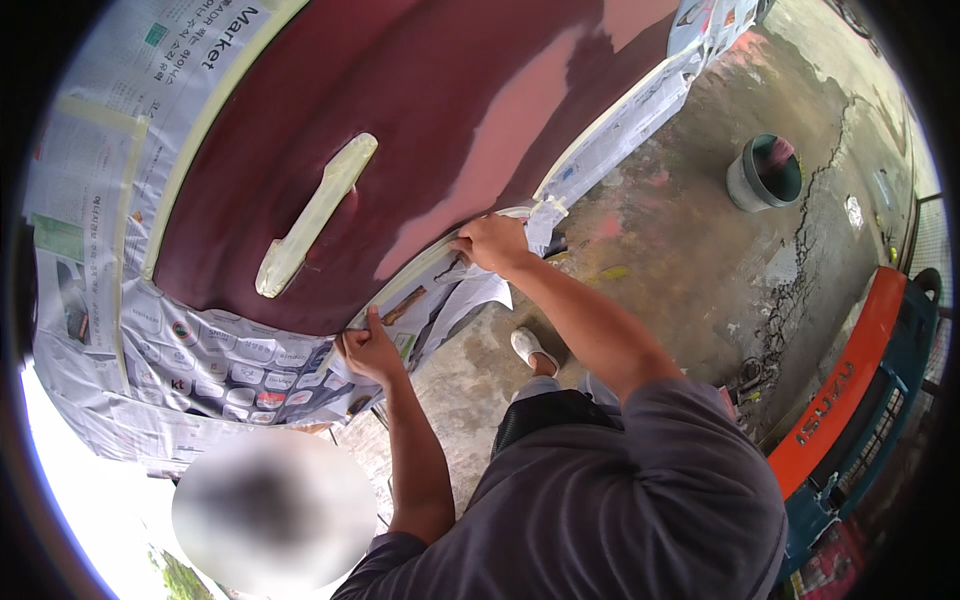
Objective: The person applies masking tape to a car door handle and then covers the car's hood with newspaper, securing it with tape. The actions are performed by hand in an auto repair shop environment.
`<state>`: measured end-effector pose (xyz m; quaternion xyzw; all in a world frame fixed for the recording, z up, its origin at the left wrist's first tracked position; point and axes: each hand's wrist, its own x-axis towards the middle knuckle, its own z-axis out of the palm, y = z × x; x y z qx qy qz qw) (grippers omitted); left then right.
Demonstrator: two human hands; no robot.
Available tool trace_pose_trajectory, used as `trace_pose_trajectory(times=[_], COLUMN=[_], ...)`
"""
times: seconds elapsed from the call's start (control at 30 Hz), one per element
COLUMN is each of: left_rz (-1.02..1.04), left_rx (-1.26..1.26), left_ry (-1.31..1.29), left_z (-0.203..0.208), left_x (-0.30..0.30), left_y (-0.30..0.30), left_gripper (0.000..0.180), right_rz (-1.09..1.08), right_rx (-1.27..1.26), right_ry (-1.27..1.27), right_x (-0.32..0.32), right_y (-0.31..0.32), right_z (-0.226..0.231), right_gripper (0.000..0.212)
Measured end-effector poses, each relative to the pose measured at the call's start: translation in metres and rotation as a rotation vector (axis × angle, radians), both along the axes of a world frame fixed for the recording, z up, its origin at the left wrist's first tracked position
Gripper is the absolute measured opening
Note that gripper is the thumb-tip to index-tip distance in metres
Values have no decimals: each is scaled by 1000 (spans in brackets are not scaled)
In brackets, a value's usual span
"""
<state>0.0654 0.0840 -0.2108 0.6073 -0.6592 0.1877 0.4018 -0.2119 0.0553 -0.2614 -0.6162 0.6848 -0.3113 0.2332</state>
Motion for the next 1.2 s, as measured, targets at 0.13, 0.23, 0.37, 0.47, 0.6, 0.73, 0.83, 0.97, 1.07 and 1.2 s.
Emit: trace_pose_trajectory(times=[0.13,0.23,0.37,0.47,0.6,0.73,0.83,0.97,1.07,1.2], left_rz=[90,-766,-772,-720,-711,-650,-635,-646,-673,-686], left_rx=[373,347,481,573,583,734,777,776,742,704], left_ry=[110,-315,-807,-936,-919,-956,-1015,-1063,-1058,-1082], left_z=[7,2,-18,-28,-31,-24,-18,-19,-27,-45], left_x=[-9,-34,-57,-51,-44,-51,-56,-62,-71,-93], left_y=[13,12,-13,-30,-33,-28,-27,-28,-30,-32], left_gripper=[21,14,31,32,32,41,50,56,58,57], right_rz=[-66,-123,-107,38,90,-16,-122,-243,-305,-364], right_rx=[15,5,37,37,-370,-122,146,189,244,295], right_ry=[1,-9,1,24,98,104,-9,-158,-199,-333], right_x=[8,17,18,-6,-79,-120,-107,-78,-62,-50], right_y=[0,-2,6,30,67,65,34,5,-2,-3], right_z=[-2,0,-1,-13,-58,-103,-120,-131,-136,-140], right_gripper=[28,27,25,22,23,21,19,21,24,23])
